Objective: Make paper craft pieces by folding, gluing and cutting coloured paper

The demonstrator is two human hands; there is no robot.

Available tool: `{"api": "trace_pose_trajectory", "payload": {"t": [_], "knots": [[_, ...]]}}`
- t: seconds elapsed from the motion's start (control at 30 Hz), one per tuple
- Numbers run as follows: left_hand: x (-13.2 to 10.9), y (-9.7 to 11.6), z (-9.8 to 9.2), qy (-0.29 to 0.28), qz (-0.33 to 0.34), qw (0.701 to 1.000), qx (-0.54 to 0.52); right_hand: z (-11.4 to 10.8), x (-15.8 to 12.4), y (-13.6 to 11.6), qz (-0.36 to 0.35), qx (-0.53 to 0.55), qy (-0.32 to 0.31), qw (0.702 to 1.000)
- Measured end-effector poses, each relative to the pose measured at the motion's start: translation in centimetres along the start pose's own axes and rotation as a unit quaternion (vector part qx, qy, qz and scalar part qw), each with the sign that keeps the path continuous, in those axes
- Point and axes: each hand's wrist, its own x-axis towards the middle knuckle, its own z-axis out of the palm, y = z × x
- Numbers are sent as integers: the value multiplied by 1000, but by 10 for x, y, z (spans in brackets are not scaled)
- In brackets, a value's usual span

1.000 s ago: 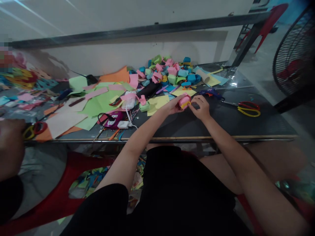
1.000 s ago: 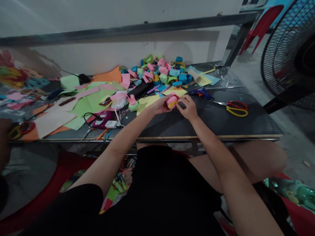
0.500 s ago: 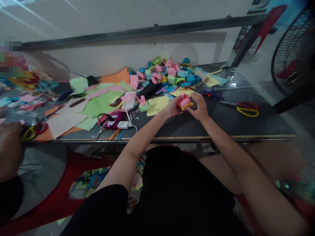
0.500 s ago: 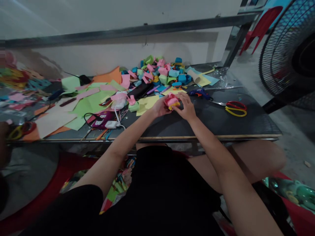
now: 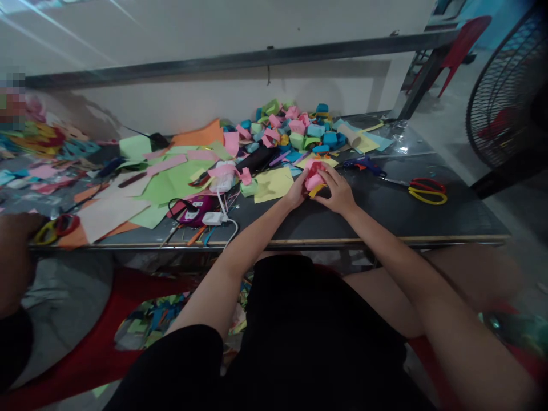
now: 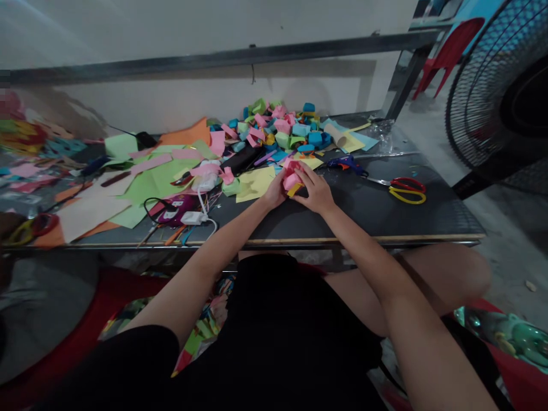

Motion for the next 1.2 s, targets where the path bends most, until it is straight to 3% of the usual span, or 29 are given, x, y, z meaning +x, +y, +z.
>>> {"api": "trace_pose_trajectory", "payload": {"t": [0.23, 0.57, 0.73, 1.0, 1.2], "knots": [[2, 2, 2, 7, 33, 999, -41, 5, 1, 3, -15, -2, 31, 999], [0, 7, 4, -15, 17, 999, -26, 1, 4, 4, -8, 65, 97, 993], [-4, 9, 6, -42, 14, 998, -36, 2, 4, 3, -15, 76, 97, 992], [3, 3, 2, -10, -33, 999, -19, 2, 1, 6, 55, 110, 52, 991], [7, 2, 0, 19, -41, 999, -19, 0, 0, 6, 51, 123, 33, 991]]}}
